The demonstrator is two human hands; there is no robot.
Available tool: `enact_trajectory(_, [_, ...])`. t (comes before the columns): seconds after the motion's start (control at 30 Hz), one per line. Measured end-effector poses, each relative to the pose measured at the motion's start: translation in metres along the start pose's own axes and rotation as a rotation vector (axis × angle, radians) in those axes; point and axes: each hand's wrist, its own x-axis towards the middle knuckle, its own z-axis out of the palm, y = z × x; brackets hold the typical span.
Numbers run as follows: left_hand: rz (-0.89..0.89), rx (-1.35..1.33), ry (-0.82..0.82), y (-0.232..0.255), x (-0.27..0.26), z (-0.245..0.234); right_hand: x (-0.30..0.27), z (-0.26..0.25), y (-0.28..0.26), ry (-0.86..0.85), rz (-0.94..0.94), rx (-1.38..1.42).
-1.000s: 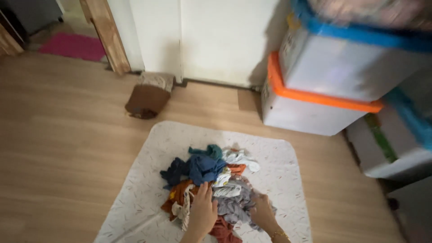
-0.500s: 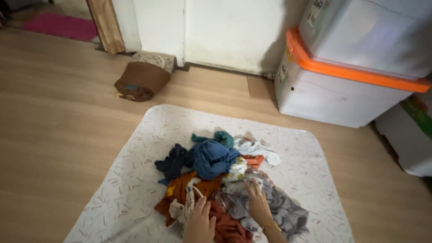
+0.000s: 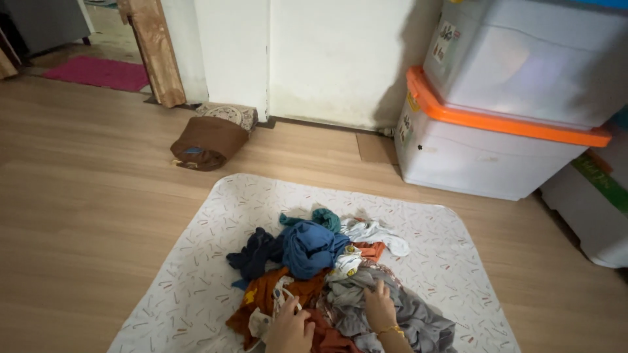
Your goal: Hanging various laundry items onto hangers and placing them on a drying line.
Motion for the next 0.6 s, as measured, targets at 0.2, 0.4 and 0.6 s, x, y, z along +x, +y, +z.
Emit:
enact_trajectory(0.2, [-0.009, -0.025, -0.016, 0.012, -0.004, -0.004, 0.001, -0.009, -0.006, 0.183, -0.049, 0.041])
enact_trajectory(0.4, [-0.041, -0.092, -0.103, 0.029, 0.000, -0.024, 0.038, -0.107, -0.007, 0.267, 0.210, 0.953])
enact_trajectory(0.6, [0.188, -0.353, 0.291, 0.126, -0.035, -0.137, 0.033, -0.374, -0.051, 0.207, 0.187, 1.860])
